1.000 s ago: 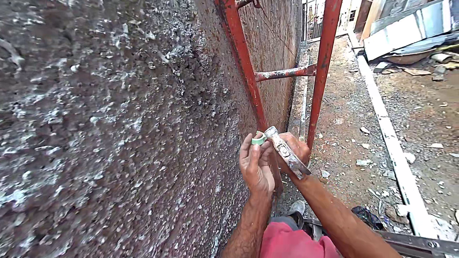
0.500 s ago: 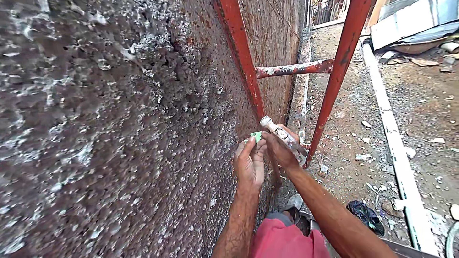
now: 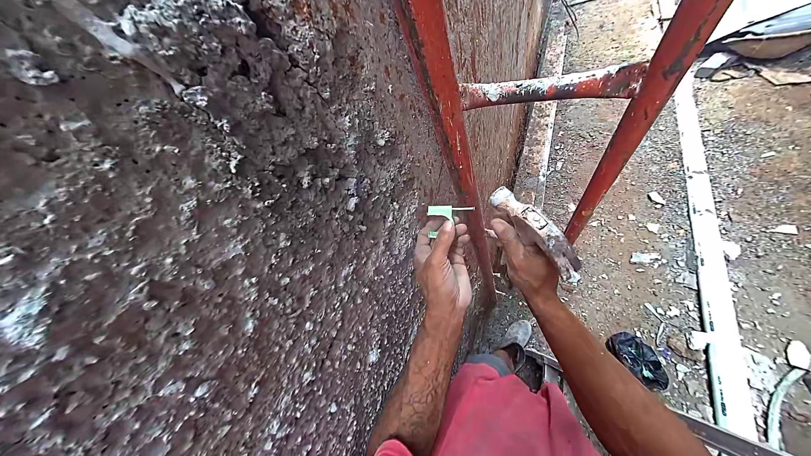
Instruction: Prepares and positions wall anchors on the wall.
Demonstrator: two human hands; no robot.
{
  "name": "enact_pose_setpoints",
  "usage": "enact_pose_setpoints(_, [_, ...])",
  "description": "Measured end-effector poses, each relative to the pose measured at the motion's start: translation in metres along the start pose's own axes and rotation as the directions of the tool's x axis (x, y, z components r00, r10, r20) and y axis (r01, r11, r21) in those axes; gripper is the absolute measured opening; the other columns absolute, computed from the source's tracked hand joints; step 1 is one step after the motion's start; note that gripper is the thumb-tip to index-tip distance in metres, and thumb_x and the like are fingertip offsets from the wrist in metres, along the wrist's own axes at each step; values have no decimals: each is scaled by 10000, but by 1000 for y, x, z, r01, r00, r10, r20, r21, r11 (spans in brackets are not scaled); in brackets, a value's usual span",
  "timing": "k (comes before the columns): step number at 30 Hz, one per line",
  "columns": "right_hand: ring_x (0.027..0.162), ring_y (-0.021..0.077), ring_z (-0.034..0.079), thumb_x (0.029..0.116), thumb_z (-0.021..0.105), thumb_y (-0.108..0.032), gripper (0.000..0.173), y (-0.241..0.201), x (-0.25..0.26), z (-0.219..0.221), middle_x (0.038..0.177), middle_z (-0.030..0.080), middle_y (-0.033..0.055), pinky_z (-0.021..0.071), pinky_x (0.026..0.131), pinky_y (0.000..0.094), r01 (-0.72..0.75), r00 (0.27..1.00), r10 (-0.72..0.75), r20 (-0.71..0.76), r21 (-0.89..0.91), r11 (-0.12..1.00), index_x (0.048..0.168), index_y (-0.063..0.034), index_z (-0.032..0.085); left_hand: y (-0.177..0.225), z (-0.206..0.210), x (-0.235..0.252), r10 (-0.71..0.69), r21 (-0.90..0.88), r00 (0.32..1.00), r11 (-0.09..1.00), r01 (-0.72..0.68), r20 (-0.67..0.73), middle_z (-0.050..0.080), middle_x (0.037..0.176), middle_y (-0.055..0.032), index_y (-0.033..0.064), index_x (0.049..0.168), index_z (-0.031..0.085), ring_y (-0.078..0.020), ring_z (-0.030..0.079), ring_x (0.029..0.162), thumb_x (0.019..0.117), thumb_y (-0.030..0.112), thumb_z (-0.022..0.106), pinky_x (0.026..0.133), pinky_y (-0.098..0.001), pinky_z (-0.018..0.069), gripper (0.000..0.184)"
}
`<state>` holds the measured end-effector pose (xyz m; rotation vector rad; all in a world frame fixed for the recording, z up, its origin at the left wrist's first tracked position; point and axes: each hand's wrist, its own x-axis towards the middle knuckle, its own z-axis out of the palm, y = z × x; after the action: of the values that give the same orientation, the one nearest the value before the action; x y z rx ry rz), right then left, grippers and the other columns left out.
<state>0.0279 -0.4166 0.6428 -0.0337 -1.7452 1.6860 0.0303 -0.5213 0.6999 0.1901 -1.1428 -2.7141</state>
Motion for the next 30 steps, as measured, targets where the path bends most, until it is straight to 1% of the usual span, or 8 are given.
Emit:
enact_pose_setpoints(2, [677,-50,587,968,663,-437,326,-1,-8,-12,771,654,-100,535,689,198,-63,995,69,76,-89,994,982,-118,726,2,3,1,-30,-33,1000,999,30,-9,706,888,-95,20,1069,645,-149,703,768,1033,25,518,754,-279,605,132])
enact_pose_setpoints(5, [812,-42,643,931,692,-445,359,-15,-14,-34,900,717,-74,554,798,220,-178,953,222,206,-209,961,1080,-123,745,1,6,2,-54,-55,998,997,52,-31,711,863,-88,25,1020,665,-147,706,754,1036,48,534,742,-279,608,133])
enact_pose_setpoints(7, [659,-31,575,863,688,-355,320,-22,-18,-42,802,650,-77,517,632,209,-242,940,282,191,-209,947,1053,-99,710,1,3,5,-56,-71,998,996,54,-32,697,869,-89,28,1031,658,-148,696,746,1040,55,525,728,-271,604,136])
enact_pose_setpoints(11, [566,59,634,934,605,-161,213,-40,-17,-47,763,694,-25,570,518,237,-79,993,66,100,134,988,1082,-23,673,3,0,7,-93,-137,995,987,87,-37,666,861,-76,43,1001,659,-137,656,700,1050,78,502,670,-241,579,168])
enact_pose_setpoints(15, [616,131,694,1069,477,-480,298,-39,-7,-44,814,726,-19,625,583,294,141,976,-198,90,434,890,1176,-222,579,5,-1,6,-150,-204,988,969,141,-28,651,832,-48,68,967,661,-110,643,691,1060,115,494,670,-208,564,198])
enact_pose_setpoints(21, [526,25,551,1096,397,-416,480,9,-27,-20,664,578,-45,521,499,231,61,991,-58,120,-29,998,1063,17,602,6,-8,8,-173,-258,984,953,158,-35,635,786,-48,57,954,651,-104,630,654,1057,111,495,637,-188,552,195])
enact_pose_setpoints(26, [590,30,574,1097,410,-472,386,23,-34,3,699,566,-72,543,562,251,266,956,-255,-146,64,962,1134,-110,539,5,-6,6,-173,-258,984,953,159,-33,642,822,-41,71,970,663,-93,626,673,1061,110,499,652,-177,545,192])
enact_pose_setpoints(30, [627,85,627,1091,424,-337,480,35,-31,14,696,625,76,563,645,271,234,971,-239,0,-207,950,1070,95,631,4,-8,6,-174,-259,984,952,161,-27,652,843,-57,58,976,667,-97,627,680,1059,102,498,654,-184,546,193])
